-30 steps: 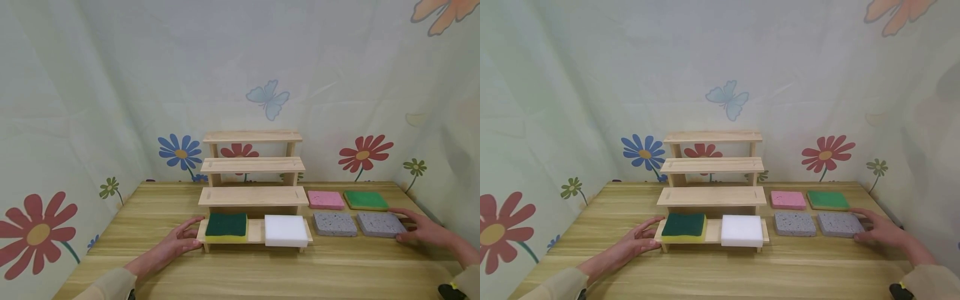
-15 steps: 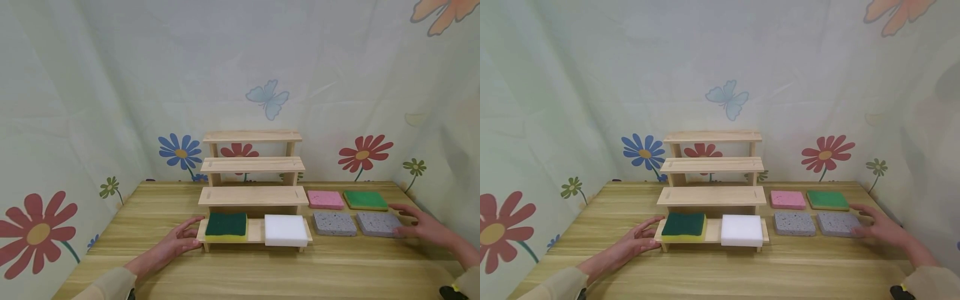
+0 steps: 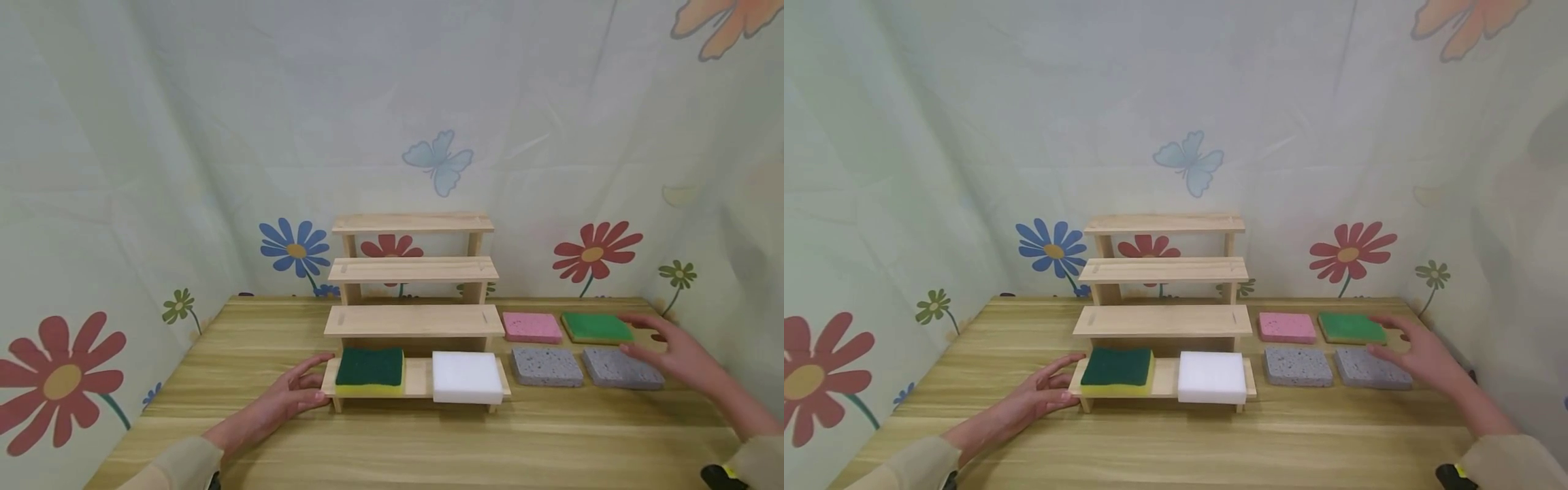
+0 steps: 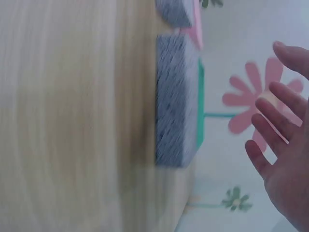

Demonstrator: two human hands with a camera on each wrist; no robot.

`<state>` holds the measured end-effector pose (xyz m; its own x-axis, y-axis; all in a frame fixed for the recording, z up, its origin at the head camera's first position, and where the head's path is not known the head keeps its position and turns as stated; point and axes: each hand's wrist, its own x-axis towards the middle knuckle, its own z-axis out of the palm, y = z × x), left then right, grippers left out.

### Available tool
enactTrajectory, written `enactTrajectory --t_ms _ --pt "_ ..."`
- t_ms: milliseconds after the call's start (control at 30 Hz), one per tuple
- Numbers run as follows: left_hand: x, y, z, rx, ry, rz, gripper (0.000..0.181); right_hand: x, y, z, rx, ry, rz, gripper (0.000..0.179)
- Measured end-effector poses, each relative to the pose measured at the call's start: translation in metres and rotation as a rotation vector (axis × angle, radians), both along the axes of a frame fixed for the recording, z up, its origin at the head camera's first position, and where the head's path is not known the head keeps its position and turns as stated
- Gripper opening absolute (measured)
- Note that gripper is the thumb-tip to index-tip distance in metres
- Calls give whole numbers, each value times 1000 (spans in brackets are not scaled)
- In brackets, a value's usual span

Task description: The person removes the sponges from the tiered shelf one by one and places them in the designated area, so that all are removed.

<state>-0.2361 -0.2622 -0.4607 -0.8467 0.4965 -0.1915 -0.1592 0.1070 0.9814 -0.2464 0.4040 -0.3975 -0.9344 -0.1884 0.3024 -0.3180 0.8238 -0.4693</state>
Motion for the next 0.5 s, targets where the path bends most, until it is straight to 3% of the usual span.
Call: enactTrajectory --t_ms 200,500 --pt "0 0 -1 21 6 -6 72 7 -29 15 -40 148 5 53" --pt "-1 0 -3 36 17 -16 73 19 -84 36 -148 222 35 59"
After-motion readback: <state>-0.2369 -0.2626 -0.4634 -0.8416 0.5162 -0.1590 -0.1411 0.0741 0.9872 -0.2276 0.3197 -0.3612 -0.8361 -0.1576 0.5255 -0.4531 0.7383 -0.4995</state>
